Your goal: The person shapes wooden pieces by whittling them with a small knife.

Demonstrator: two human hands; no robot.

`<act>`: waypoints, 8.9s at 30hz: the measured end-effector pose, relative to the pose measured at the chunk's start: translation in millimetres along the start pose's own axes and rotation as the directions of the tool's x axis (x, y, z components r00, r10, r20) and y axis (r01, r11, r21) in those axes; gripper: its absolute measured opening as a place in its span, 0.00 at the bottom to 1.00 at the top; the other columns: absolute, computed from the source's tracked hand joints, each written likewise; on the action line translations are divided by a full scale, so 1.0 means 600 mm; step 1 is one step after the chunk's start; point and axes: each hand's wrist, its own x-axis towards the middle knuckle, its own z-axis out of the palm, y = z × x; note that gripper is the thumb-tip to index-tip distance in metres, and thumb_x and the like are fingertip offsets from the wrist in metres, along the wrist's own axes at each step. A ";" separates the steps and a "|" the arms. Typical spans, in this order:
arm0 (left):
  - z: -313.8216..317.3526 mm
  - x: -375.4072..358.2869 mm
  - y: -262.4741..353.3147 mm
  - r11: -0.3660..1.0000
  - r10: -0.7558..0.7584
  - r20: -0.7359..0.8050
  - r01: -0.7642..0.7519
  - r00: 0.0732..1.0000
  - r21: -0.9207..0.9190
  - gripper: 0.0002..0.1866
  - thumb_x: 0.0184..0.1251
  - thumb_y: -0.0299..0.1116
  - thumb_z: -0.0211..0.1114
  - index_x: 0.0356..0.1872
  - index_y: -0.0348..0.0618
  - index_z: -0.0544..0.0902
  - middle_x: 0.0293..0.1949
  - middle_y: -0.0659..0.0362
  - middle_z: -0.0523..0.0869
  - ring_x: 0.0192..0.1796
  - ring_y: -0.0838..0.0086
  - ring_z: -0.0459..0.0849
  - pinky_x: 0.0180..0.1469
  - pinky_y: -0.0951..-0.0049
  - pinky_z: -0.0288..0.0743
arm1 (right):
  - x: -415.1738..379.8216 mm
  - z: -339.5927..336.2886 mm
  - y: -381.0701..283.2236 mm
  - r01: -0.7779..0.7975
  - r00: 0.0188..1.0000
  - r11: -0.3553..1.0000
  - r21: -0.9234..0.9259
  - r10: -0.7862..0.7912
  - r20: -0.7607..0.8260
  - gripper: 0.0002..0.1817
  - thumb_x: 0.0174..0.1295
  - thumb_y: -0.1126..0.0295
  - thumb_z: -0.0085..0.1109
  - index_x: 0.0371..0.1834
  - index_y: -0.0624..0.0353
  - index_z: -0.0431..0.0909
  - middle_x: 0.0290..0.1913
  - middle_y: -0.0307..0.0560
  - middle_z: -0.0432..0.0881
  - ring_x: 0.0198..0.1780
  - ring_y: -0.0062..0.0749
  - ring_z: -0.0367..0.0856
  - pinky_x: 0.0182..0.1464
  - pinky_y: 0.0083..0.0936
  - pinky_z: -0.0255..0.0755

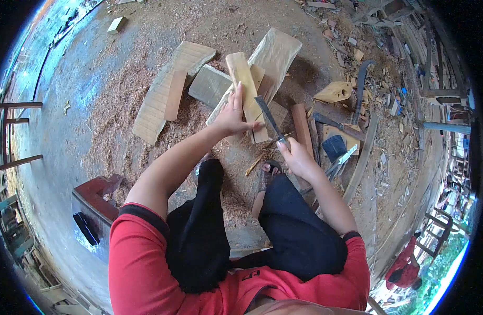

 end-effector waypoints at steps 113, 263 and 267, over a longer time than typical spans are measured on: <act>-0.015 0.034 -0.007 0.981 -0.003 0.135 0.029 0.991 -0.192 0.54 0.58 0.29 0.63 0.66 0.55 0.22 0.68 0.48 0.43 0.63 0.65 0.60 0.63 0.66 0.58 | -0.102 -0.015 0.625 -0.609 0.547 0.763 0.216 0.601 -0.583 0.30 0.52 0.75 0.53 0.62 0.46 0.61 0.56 0.53 0.68 0.57 0.47 0.69 0.55 0.38 0.68; -0.012 0.032 0.014 0.991 0.050 -0.004 -0.050 0.999 0.122 0.69 0.36 0.59 0.73 0.63 0.23 0.34 0.64 0.28 0.42 0.67 0.36 0.40 0.69 0.56 0.41 | 0.075 -0.006 -0.075 0.041 0.929 0.959 -0.279 -0.139 -0.343 0.23 0.65 0.56 0.38 0.37 0.71 0.69 0.32 0.70 0.77 0.39 0.60 0.77 0.42 0.48 0.71; -0.012 0.027 0.021 0.987 0.052 0.004 -0.052 0.999 0.153 0.69 0.36 0.59 0.73 0.63 0.23 0.33 0.64 0.27 0.43 0.67 0.36 0.41 0.69 0.56 0.43 | 0.092 -0.016 -0.085 -0.029 0.940 0.948 -0.318 -0.082 -0.331 0.23 0.64 0.53 0.39 0.39 0.67 0.70 0.36 0.66 0.79 0.41 0.57 0.78 0.44 0.46 0.72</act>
